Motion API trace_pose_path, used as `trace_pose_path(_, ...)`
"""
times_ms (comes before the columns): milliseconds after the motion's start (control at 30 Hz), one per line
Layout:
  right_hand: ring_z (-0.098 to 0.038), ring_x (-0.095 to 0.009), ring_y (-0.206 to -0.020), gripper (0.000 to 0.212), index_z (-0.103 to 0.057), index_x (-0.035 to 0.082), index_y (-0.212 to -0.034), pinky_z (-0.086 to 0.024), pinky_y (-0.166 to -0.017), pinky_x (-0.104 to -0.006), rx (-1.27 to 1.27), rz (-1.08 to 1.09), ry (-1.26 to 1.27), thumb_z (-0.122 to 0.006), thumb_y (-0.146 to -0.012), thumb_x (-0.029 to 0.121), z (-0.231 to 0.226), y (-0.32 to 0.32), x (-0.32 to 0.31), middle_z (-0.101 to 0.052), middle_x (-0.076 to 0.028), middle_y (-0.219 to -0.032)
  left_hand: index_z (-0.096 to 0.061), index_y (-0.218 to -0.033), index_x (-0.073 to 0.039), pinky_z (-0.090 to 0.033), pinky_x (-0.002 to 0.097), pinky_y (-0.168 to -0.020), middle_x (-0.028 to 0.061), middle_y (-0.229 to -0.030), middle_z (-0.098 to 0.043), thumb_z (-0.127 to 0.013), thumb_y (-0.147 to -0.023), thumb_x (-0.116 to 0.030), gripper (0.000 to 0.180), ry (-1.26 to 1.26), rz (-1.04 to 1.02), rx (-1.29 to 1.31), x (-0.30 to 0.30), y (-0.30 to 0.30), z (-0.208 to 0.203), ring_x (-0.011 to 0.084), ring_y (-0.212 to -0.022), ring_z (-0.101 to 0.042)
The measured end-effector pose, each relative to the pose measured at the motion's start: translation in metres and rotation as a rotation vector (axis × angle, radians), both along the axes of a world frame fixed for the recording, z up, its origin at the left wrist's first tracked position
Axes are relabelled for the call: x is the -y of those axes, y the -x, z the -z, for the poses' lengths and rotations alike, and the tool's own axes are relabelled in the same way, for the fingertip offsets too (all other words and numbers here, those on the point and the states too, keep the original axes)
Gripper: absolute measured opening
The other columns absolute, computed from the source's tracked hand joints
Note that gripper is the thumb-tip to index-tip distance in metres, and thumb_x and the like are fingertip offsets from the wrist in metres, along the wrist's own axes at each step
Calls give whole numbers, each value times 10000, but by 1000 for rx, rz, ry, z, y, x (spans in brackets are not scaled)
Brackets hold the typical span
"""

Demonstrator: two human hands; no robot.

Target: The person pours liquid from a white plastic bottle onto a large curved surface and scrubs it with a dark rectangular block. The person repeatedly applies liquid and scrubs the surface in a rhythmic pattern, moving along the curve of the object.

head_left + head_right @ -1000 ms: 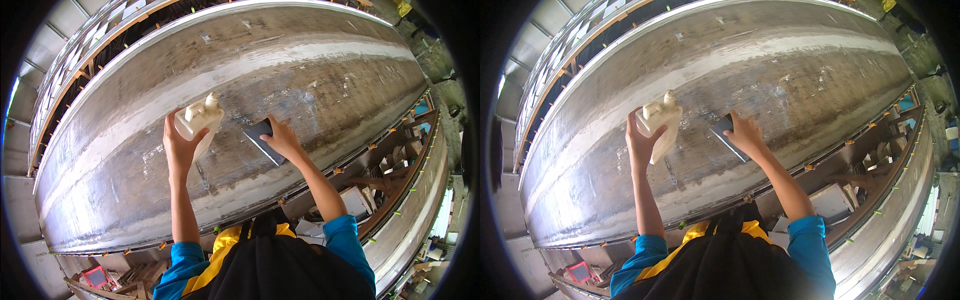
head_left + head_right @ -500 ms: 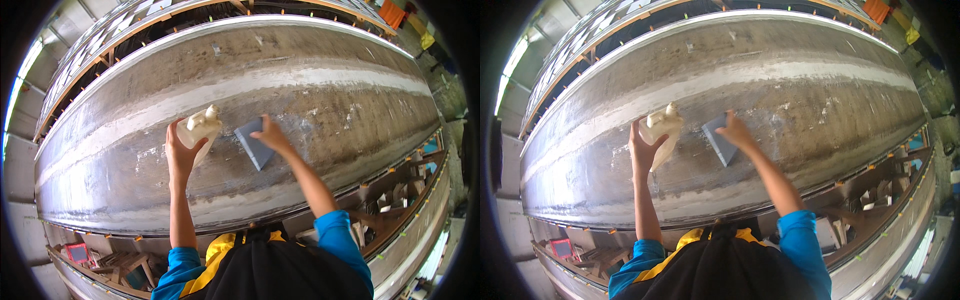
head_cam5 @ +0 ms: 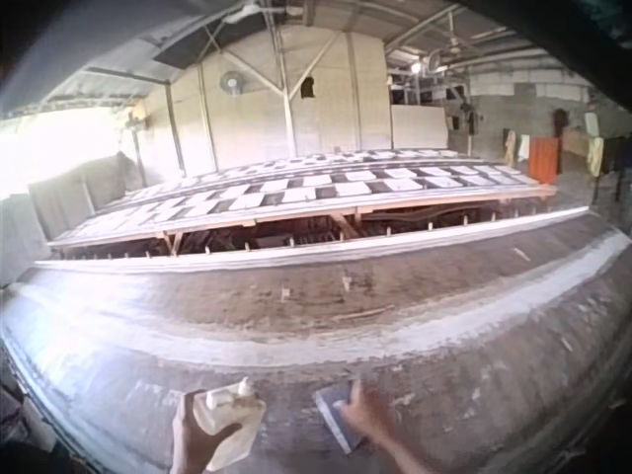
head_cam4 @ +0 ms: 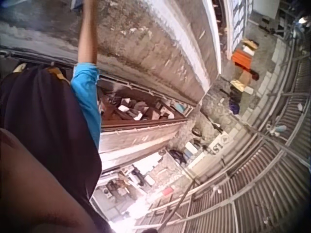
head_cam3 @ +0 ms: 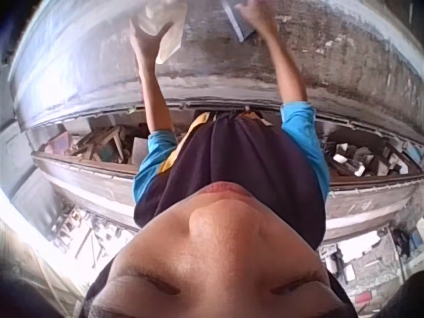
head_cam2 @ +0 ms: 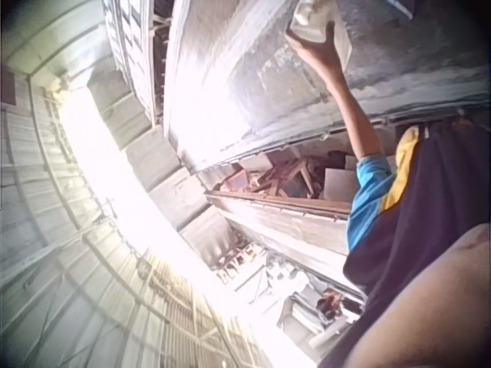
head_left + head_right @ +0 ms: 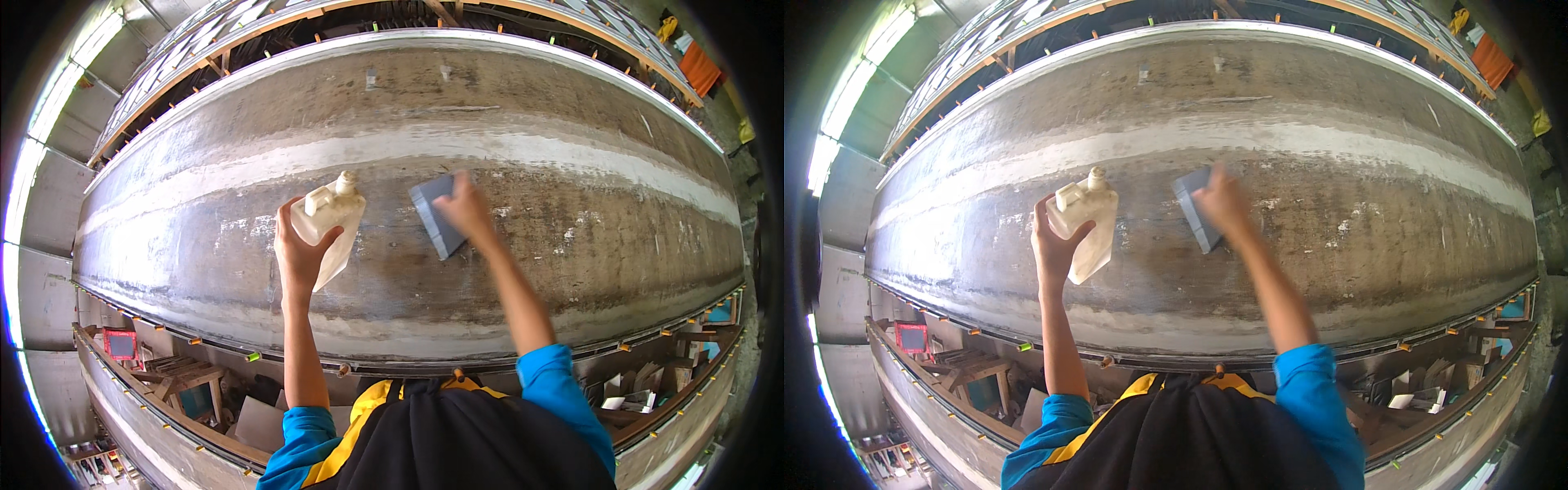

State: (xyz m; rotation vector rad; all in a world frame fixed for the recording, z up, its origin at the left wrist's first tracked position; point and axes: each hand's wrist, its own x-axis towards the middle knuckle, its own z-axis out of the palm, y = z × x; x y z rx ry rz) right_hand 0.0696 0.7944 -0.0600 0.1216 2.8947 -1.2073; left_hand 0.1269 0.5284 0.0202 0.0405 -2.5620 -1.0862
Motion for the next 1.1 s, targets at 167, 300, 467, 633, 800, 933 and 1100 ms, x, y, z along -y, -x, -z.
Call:
trace_pose_path(167, -578, -192, -570, 500, -402, -43, -1203, -492, -475, -268, 49, -23, 69, -599, -765, 94, 16, -20, -2, -623, -177, -803, -455, -1168, -75, -450, 417, -853, 151, -1070, -565, -820, -580, -164, 698, 14, -1, 9, -5, -4, 0, 323, -999, -551)
trace_pose_path(300, -588, -185, -608, 611, -358, -63, -1268, -475, -465, -232, 139, 488, -1, -650, -779, 160, 1, -6, -133, -618, -187, -845, -468, -1148, -72, -445, 420, -859, 134, -1079, -549, -831, -558, -165, 699, -13, 15, 16, 1, -8, 3, 323, -1002, -539)
trace_pose_path(467, -501, -123, -515, 640, -355, -81, -1265, -376, -388, -178, 155, 247, 54, -668, -783, 200, -15, -6, -53, -540, -53, -636, -471, -1151, -72, -440, 418, -870, 127, -1097, -544, -832, -555, -164, 702, 20, 41, -15, 2, -11, 2, 317, -1026, -527)
trace_pose_path(633, -542, -153, -562, 715, -311, -123, -1284, -426, -415, -209, 182, -81, 4, -687, -753, 172, 5, -17, -4, -571, -100, -750, -459, -1179, -93, -450, 425, -869, 140, -1097, -558, -820, -574, -155, 707, 115, 178, 4, -7, -10, 1, 324, -1032, -538)
trace_pose_path(800, -637, -211, -674, 785, -232, -72, -1344, -540, -558, -313, 257, 634, -203, -682, -785, 247, 8, -44, -135, -626, -166, -839, -447, -1182, -87, -444, 421, -877, 132, -1107, -549, -807, -597, -153, 690, 187, 290, 5, -3, -16, 7, 318, -1048, -530)
trace_pose_path(933, -353, -68, -374, 594, -272, -134, -1275, -241, -272, -193, 167, 559, -67, -560, -889, 213, -20, -54, -64, -450, 24, -542, -448, -1173, -83, -434, 420, -885, 125, -1106, -541, -803, -602, -143, 675, 242, 314, -21, -4, -13, 7, 318, -1053, -521)
trace_pose_path(1100, -525, -142, -522, 793, -135, -137, -1346, -417, -383, -213, 22, 429, 108, -623, -830, 214, -9, -31, 37, -547, -108, -697, -446, -1174, -76, -407, 426, -907, 118, -1094, -536, -813, -585, -148, 698, 258, 333, -2, 1, -15, 10, 315, -1052, -506)
